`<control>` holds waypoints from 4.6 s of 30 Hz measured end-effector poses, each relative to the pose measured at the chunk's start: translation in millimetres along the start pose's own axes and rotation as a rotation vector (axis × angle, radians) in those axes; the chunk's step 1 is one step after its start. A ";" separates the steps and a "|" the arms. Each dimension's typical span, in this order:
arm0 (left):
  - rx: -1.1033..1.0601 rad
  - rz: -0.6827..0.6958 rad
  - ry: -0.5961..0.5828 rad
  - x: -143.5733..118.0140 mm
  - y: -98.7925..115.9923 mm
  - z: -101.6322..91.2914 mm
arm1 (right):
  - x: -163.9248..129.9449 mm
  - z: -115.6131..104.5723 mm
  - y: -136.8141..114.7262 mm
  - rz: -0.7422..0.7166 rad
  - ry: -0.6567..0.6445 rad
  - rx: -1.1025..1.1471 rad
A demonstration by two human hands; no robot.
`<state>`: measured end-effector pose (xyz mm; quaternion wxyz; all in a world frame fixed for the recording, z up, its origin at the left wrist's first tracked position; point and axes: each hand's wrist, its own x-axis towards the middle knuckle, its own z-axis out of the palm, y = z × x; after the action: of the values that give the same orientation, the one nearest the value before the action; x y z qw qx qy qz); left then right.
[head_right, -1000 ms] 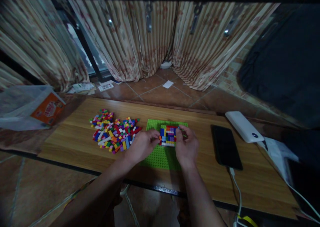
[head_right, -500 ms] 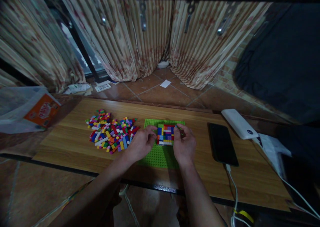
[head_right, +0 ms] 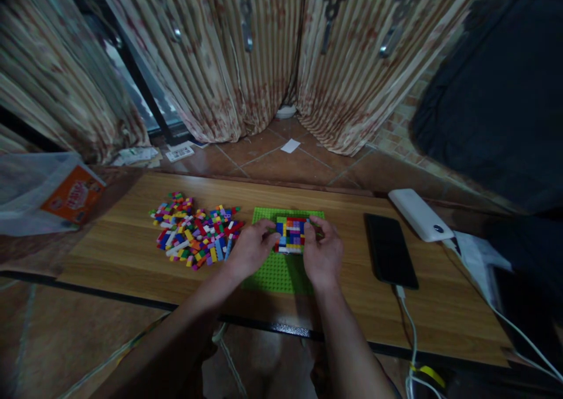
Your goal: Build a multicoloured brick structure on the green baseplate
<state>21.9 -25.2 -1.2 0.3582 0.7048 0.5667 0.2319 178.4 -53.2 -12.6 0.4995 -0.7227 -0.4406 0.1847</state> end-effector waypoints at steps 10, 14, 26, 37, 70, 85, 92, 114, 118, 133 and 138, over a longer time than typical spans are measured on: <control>-0.186 -0.090 0.016 7.0 -4.5 6.5 | -5.4 7.4 -0.1 -0.046 -0.028 -0.034; -0.176 -0.056 0.017 4.4 -4.8 6.3 | -4.4 4.4 1.6 -0.039 -0.039 -0.075; -0.388 0.085 -0.023 10.8 -42.1 -92.5 | -1.7 -2.5 -2.5 0.005 -0.026 -0.123; 0.045 0.083 -0.277 -4.8 -58.5 -120.1 | -0.5 -4.3 -0.4 0.047 -0.051 -0.194; 0.408 -0.101 0.127 0.1 -59.5 -127.5 | -2.5 -4.3 -9.5 0.059 -0.093 -0.257; 0.601 -0.173 0.086 16.2 -61.1 -120.2 | -1.0 -5.5 -6.0 0.038 -0.115 -0.245; 0.540 -0.190 0.080 13.7 -59.9 -118.5 | -0.2 -7.1 -1.4 -0.004 -0.120 -0.270; 0.509 0.004 0.087 22.2 -55.7 -94.9 | 0.0 -6.9 -1.1 -0.061 -0.127 -0.256; 0.431 0.006 0.084 19.8 -56.2 -102.1 | -0.2 -7.0 -2.2 -0.068 -0.122 -0.245; -0.023 0.047 -0.036 9.7 -53.4 -115.6 | -1.1 -6.6 -2.6 -0.080 -0.137 -0.270; -0.130 -0.048 -0.115 10.5 -59.6 -113.9 | -1.0 -6.0 -2.3 -0.095 -0.132 -0.276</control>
<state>-96.7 18.4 24.6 0.4407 0.6784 0.5456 0.2189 181.1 -57.1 -8.2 0.3736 -0.7492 -0.5273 0.1455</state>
